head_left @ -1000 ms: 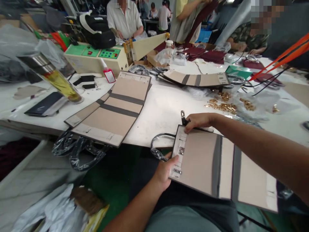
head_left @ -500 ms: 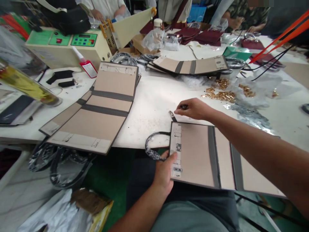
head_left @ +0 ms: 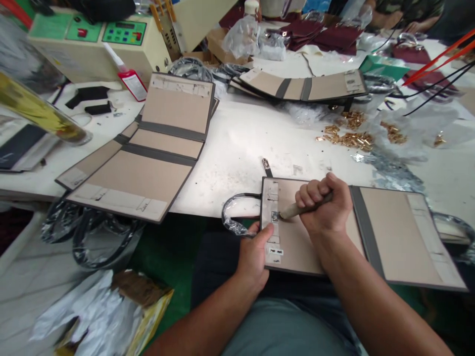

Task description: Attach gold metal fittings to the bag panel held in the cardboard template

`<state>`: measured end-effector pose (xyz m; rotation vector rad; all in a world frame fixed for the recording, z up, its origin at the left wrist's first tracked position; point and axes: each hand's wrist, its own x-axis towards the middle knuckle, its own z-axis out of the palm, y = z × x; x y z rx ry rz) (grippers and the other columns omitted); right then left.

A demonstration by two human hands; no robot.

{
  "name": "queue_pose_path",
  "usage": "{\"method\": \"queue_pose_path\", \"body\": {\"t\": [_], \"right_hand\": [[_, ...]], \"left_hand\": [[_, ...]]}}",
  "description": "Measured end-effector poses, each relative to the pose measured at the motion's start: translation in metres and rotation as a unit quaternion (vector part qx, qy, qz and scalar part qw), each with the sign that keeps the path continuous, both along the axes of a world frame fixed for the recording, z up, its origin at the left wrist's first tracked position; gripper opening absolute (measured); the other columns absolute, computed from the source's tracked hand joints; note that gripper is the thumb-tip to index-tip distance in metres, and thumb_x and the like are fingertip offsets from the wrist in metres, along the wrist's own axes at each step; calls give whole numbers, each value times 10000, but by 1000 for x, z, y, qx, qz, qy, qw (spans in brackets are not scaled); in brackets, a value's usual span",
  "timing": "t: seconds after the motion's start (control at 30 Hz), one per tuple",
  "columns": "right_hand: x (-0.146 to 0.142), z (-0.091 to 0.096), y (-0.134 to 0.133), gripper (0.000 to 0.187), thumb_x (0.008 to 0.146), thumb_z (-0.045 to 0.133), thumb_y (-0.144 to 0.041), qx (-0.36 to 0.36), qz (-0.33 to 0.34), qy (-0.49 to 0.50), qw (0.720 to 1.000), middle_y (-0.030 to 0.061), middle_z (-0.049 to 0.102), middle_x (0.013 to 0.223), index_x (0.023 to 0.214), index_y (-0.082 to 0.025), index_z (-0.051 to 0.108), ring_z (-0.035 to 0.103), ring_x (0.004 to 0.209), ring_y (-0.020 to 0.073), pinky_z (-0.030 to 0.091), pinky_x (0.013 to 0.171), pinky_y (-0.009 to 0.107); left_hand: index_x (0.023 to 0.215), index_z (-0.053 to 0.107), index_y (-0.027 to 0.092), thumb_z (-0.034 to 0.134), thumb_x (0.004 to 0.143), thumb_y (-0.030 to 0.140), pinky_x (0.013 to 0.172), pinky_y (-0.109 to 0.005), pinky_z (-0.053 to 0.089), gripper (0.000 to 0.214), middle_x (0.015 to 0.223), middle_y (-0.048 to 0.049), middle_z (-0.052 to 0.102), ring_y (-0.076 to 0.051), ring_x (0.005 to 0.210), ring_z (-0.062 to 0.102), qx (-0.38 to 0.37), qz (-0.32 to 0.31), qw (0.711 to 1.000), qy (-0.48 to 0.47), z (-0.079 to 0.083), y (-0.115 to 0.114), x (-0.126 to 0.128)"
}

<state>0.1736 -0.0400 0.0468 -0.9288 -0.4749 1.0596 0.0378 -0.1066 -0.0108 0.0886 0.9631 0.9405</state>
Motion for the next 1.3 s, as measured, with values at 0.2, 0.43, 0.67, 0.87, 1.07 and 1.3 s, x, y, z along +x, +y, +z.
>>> {"method": "queue_pose_path", "body": {"t": [0.2,0.43,0.67,0.87,1.07,1.3], "right_hand": [[-4,-3,-2,468,832,716,-393,36,28,-8,999,-71,259,497,601,-204,356,286,394,83,271,384,235],[-21,0,-5,453,962,687,-388,81,124,-221,964,-31,437,497,604,-202,481,411,432,104,333,442,260],[-19,2,-3,486,963,683,-432,89,149,-283,943,-29,456,492,592,-217,454,416,433,106,328,443,262],[-34,25,0,482,967,681,-389,114,170,-288,936,-32,444,484,570,-205,479,413,431,102,323,449,266],[-32,28,-2,475,958,654,-309,49,233,-401,885,-12,484,504,534,-192,475,437,483,108,330,487,276],[-31,18,-9,464,965,664,-346,127,183,-291,930,-31,448,496,566,-209,470,412,435,108,319,450,269]], "left_hand": [[1054,677,135,958,571,390,671,-290,523,614,822,-58,754,-179,672,679,-2,14,1000,2,0,2,2],[1061,674,136,955,588,363,720,-306,545,595,844,-71,768,-200,698,716,16,22,1000,1,2,3,4],[1028,663,141,957,575,354,684,-292,532,581,820,-69,762,-193,674,707,22,30,999,-4,-1,0,5],[1000,677,140,963,564,364,662,-298,525,567,806,-68,752,-200,667,702,20,25,999,-4,1,-1,3],[958,676,158,942,570,356,651,-296,514,510,770,-48,731,-208,678,702,25,27,999,-12,0,-1,3],[955,682,158,943,578,352,688,-307,524,498,782,-56,734,-205,684,702,28,27,999,-7,0,-2,1]]}}
